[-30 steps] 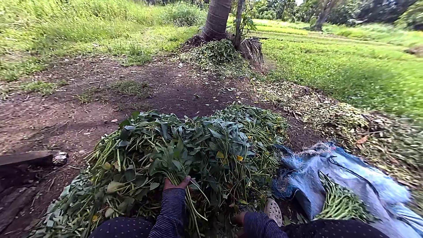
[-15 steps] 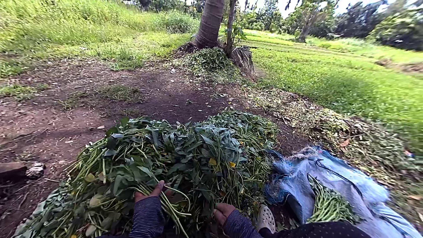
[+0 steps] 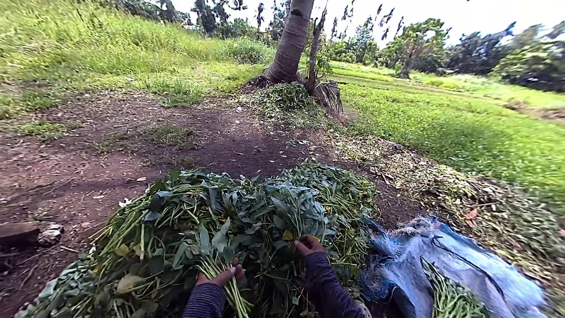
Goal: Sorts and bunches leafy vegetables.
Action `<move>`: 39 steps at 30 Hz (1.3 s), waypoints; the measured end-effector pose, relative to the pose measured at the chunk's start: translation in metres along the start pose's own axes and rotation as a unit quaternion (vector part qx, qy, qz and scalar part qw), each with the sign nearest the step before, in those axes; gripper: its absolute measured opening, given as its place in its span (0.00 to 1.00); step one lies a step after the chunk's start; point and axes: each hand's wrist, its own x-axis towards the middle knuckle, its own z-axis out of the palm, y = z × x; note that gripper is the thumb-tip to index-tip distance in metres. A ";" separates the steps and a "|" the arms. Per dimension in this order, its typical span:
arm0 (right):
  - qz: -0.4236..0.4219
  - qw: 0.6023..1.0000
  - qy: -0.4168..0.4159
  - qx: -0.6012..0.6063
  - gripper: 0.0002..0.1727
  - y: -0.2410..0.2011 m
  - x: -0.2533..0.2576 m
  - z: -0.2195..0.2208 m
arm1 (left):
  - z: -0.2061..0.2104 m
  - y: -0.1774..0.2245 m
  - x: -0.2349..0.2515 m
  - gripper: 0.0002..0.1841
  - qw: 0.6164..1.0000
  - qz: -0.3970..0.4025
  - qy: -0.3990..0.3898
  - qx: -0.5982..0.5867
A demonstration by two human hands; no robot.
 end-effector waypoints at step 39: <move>-0.069 0.924 -0.272 -0.261 0.27 -0.035 -0.112 0.044 | 0.024 0.002 -0.021 0.46 0.989 0.025 0.066 0.131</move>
